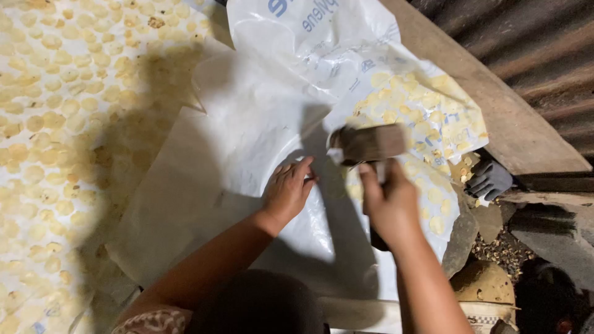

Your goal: Processing nuts by pounding them with a hammer on a plastic sheet and then deshelling them using a stone on a ceramic tile.

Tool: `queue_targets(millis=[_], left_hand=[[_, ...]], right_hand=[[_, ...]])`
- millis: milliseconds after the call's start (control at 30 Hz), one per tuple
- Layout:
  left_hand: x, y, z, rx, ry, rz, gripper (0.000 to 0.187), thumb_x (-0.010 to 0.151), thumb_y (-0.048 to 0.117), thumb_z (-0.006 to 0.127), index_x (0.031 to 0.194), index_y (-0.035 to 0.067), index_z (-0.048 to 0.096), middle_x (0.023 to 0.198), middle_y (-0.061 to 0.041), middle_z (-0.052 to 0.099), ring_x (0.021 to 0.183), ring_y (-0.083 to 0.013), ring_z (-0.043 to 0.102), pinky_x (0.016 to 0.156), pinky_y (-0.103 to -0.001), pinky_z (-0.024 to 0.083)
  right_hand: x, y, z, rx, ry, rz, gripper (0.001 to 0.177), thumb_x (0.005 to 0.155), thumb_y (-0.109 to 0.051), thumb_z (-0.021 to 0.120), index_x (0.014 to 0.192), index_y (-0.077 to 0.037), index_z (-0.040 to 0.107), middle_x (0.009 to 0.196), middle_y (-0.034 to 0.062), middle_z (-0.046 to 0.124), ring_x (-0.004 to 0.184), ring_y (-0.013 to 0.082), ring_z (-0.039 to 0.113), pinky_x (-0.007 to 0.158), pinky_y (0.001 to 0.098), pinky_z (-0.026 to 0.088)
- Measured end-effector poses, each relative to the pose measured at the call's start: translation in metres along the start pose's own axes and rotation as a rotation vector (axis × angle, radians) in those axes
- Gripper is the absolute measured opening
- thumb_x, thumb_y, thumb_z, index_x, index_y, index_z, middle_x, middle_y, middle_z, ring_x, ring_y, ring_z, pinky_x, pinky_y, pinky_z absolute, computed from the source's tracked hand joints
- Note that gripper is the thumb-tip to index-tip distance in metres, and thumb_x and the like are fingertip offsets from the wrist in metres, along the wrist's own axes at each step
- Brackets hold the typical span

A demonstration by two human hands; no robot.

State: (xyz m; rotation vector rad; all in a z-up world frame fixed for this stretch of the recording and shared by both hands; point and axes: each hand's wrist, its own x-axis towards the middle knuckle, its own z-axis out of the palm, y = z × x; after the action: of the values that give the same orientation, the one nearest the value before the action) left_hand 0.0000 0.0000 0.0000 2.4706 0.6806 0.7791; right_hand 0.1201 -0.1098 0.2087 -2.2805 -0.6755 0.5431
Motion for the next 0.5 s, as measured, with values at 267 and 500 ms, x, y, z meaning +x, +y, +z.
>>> queue_targets(millis=[267,500], left_hand=[[-0.001,-0.007,0.001,0.04,0.089,0.015,0.039,0.089,0.016,0.069,0.124,0.001,0.061,0.087,-0.013,0.07,0.087,-0.0337,0.067,0.084,-0.045,0.052],[0.002,0.01,-0.03,0.143,0.166,-0.034,0.049,0.092,-0.006,0.053,0.141,0.002,0.05,0.127,-0.018,0.062,0.118,-0.0324,0.062,0.107,-0.041,0.046]], right_hand=[[-0.018,0.045,0.05,-0.067,0.26,-0.38,0.027,0.095,-0.022,0.063,0.074,-0.005,0.071,0.064,0.0209,0.065,0.07,0.0409,0.068,0.065,0.0483,0.051],[0.008,0.084,0.09,-0.464,-0.249,-0.055,0.05,0.101,-0.045,0.052,0.116,0.002,0.048,0.09,0.0346,0.069,0.091,0.0539,0.07,0.078,0.0634,0.058]])
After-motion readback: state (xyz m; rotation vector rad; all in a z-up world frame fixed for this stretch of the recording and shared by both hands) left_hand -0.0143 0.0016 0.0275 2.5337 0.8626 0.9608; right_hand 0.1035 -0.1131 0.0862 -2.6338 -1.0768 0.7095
